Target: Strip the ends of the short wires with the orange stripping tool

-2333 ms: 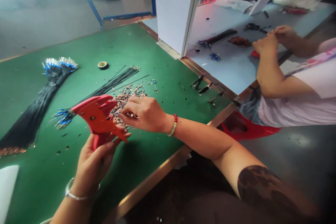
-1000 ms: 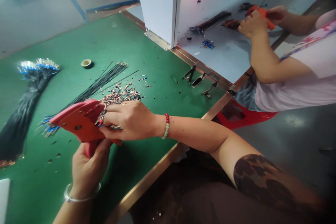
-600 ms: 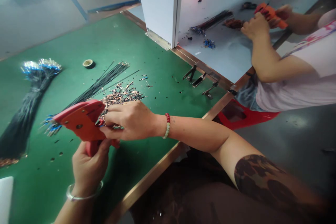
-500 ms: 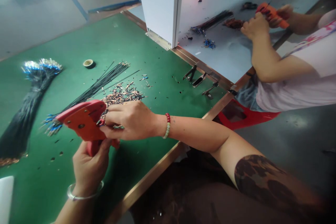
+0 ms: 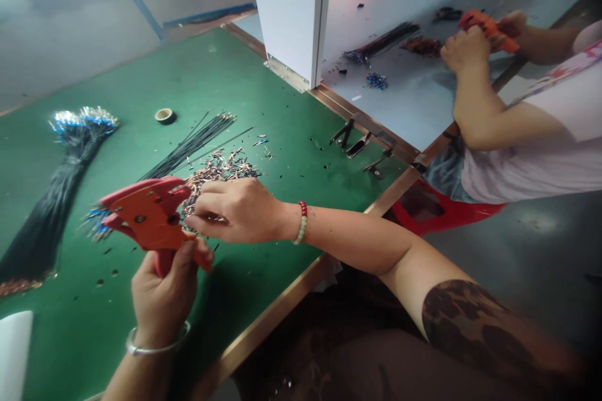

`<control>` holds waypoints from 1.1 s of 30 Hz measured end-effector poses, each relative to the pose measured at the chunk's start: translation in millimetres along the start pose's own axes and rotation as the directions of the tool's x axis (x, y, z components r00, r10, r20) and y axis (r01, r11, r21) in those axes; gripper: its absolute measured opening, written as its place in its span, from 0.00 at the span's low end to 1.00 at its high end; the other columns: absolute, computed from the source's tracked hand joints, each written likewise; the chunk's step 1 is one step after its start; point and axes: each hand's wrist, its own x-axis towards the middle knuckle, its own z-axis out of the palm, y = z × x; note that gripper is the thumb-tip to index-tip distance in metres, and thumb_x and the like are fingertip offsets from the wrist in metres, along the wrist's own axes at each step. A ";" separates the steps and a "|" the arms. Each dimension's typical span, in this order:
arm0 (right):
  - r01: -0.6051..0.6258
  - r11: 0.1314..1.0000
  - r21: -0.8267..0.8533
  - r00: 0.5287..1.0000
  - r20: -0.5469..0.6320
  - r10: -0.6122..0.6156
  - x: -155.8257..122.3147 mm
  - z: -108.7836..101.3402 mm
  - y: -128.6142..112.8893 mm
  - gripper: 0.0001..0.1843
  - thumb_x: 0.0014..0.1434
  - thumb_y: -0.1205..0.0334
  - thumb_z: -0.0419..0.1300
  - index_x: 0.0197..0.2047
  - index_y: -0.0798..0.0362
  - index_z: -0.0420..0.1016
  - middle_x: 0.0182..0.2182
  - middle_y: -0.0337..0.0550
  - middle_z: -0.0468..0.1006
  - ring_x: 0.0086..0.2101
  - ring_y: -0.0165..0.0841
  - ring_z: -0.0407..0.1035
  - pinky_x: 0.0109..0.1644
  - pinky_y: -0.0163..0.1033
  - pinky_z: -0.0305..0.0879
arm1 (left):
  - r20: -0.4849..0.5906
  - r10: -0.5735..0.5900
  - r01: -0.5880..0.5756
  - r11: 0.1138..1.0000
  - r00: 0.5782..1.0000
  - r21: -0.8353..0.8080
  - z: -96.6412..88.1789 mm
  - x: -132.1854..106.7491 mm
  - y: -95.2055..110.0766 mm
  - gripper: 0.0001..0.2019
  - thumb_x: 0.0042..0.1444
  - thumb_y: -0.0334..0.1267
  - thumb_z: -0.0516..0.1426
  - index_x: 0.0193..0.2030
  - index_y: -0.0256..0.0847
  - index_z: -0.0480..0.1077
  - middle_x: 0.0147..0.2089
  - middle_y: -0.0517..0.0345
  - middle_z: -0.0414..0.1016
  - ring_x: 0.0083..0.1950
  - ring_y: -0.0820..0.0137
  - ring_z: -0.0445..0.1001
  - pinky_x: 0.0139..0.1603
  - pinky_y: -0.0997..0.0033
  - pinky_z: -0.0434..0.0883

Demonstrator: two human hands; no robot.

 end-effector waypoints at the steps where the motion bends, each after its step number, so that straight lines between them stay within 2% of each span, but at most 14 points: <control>1: -0.007 1.000 0.014 1.000 -0.001 0.007 0.5 -1.0 1.1 0.18 0.76 0.57 0.56 0.39 0.58 0.80 0.39 0.45 0.79 0.39 0.30 0.71 0.41 0.37 0.62 | 0.000 0.006 -0.006 0.999 1.000 -0.045 1.3 1.1 1.9 0.13 0.59 0.47 0.69 0.37 0.40 0.75 0.30 0.61 0.76 0.32 0.71 0.75 0.34 0.73 0.75; 4: -0.034 0.997 0.068 0.999 -0.008 0.035 2.3 -4.0 4.5 0.15 0.76 0.59 0.59 0.40 0.58 0.80 0.38 0.44 0.79 0.37 0.28 0.70 0.43 0.35 0.63 | 0.006 -0.029 0.030 0.979 1.000 -0.203 1.5 4.0 7.8 0.15 0.55 0.46 0.72 0.43 0.41 0.78 0.38 0.58 0.80 0.38 0.68 0.79 0.39 0.71 0.80; 8: -0.070 0.989 0.128 0.997 -0.035 0.075 4.5 -6.8 10.1 0.15 0.76 0.58 0.58 0.41 0.58 0.79 0.37 0.43 0.78 0.34 0.27 0.68 0.44 0.34 0.65 | 0.086 -0.106 0.126 0.954 0.991 -0.273 -4.7 4.7 11.4 0.20 0.56 0.50 0.71 0.50 0.42 0.79 0.46 0.51 0.83 0.44 0.61 0.82 0.44 0.64 0.83; 10: -0.069 0.987 0.146 0.996 -0.043 0.076 5.5 -8.0 13.3 0.14 0.76 0.57 0.58 0.41 0.58 0.79 0.38 0.44 0.78 0.35 0.27 0.68 0.44 0.35 0.65 | 0.112 -0.119 0.145 0.955 0.987 -0.260 -6.6 4.2 10.2 0.21 0.55 0.50 0.71 0.50 0.39 0.79 0.46 0.47 0.84 0.45 0.59 0.83 0.45 0.63 0.84; 13: -0.082 0.985 0.155 0.994 -0.057 0.091 6.8 -9.4 18.0 0.14 0.76 0.57 0.58 0.42 0.58 0.78 0.39 0.45 0.77 0.35 0.27 0.67 0.43 0.36 0.66 | 0.136 -0.142 0.173 0.952 0.981 -0.254 -6.1 4.1 6.5 0.20 0.54 0.46 0.72 0.49 0.39 0.80 0.45 0.48 0.84 0.45 0.59 0.84 0.47 0.63 0.84; 17: -0.103 0.977 0.188 0.988 -0.094 0.122 8.2 -9.6 23.3 0.13 0.75 0.57 0.60 0.41 0.58 0.77 0.38 0.44 0.76 0.32 0.26 0.65 0.40 0.35 0.65 | 0.186 -0.150 0.200 0.937 0.971 -0.288 -4.9 4.8 2.6 0.21 0.54 0.48 0.71 0.50 0.38 0.80 0.46 0.46 0.84 0.45 0.57 0.84 0.48 0.60 0.84; 25: -0.090 0.969 0.231 0.983 -0.134 0.123 9.3 -10.2 32.0 0.08 0.73 0.62 0.62 0.41 0.58 0.77 0.41 0.46 0.79 0.31 0.25 0.65 0.41 0.35 0.65 | 0.181 -0.233 0.276 0.923 0.955 -0.267 -12.8 3.5 -1.9 0.20 0.55 0.43 0.71 0.52 0.38 0.79 0.47 0.46 0.84 0.46 0.56 0.85 0.49 0.60 0.84; 30: -0.066 0.965 0.253 0.985 -0.140 0.105 9.8 -8.2 35.2 0.08 0.73 0.62 0.63 0.41 0.58 0.77 0.41 0.46 0.79 0.35 0.27 0.67 0.44 0.36 0.66 | 0.197 -0.231 0.278 0.924 0.953 -0.263 -11.6 2.4 -3.9 0.21 0.53 0.44 0.72 0.50 0.37 0.80 0.46 0.45 0.84 0.44 0.57 0.85 0.46 0.61 0.85; 33: -0.052 0.951 0.305 0.985 -0.144 0.099 10.7 -6.7 36.8 0.10 0.73 0.61 0.62 0.41 0.58 0.77 0.40 0.45 0.78 0.34 0.26 0.66 0.43 0.35 0.66 | 0.213 -0.223 0.275 0.925 0.951 -0.262 -10.4 2.5 -3.1 0.21 0.52 0.46 0.73 0.49 0.37 0.80 0.45 0.45 0.84 0.43 0.57 0.85 0.45 0.61 0.85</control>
